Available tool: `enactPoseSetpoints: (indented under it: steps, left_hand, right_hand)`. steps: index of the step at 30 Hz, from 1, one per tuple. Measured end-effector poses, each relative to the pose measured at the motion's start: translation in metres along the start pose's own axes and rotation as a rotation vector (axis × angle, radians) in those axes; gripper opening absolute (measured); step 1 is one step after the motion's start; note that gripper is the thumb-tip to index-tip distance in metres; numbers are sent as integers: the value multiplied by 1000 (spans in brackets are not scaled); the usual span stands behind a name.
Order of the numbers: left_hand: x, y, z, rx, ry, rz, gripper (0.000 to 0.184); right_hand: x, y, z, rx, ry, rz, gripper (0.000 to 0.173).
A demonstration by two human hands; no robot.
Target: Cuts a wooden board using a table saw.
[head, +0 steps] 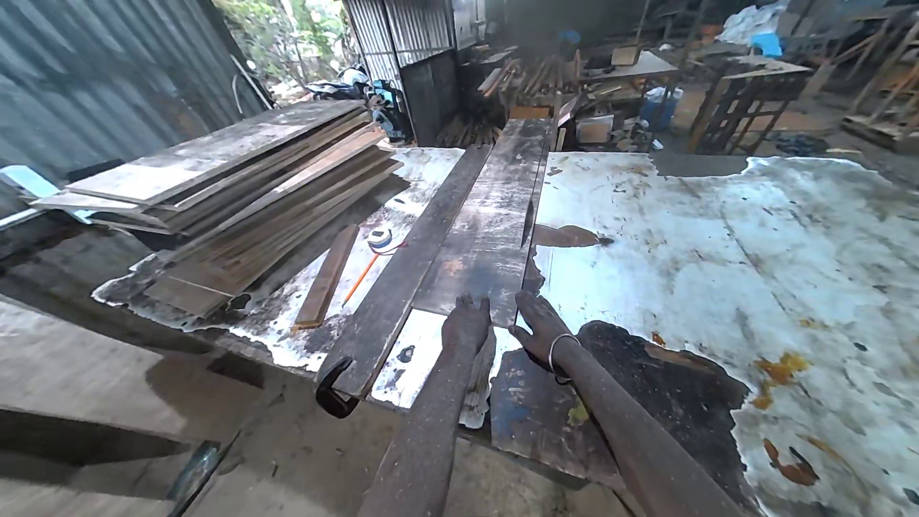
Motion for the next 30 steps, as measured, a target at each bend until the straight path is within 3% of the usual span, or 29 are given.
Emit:
enactPoseSetpoints:
  steps: [8,11,15,20,22,24,25,26,30]
  left_hand:
    - [-5,9,-19,15,39,-17,58]
    - [-34,31,10,-64,-190,-41,59]
    - [-2,12,-34,36,110,-41,55]
    - [-59,65,31,-49,-154,-87,58]
    - [-56,64,34,34,-38,-101,53]
    - [-27,39,12,298,440,-114,44]
    - [-33,40,7,116,54,-128,54]
    - [-32,37,-5,14,-113,-115,63]
    - [-8,16,-49,-6,39,-81,66]
  right_hand:
    - [2,8,-12,99,96,-40,70]
    - [1,7,-11,153,121,-58,64]
    - [1,11,-13,199,130,-69,59]
    - [-5,8,-7,168,152,-83,56]
    - [-6,10,-4,166,239,-99,47]
    - [-8,8,-2,157,289,-85,39]
    - [-11,4,1,129,275,-73,39]
    - [-12,0,2,92,221,-46,43]
    - [-11,-14,2,-31,-39,-20,59]
Point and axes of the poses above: each hand's wrist, its own z-axis away from the middle knuckle, its own x-axis out of the palm, y = z × x, the point moved 5 cm from there along -z, towards the middle knuckle, and after that the axes turned 13 degrees about z, right-handed, at the moved point
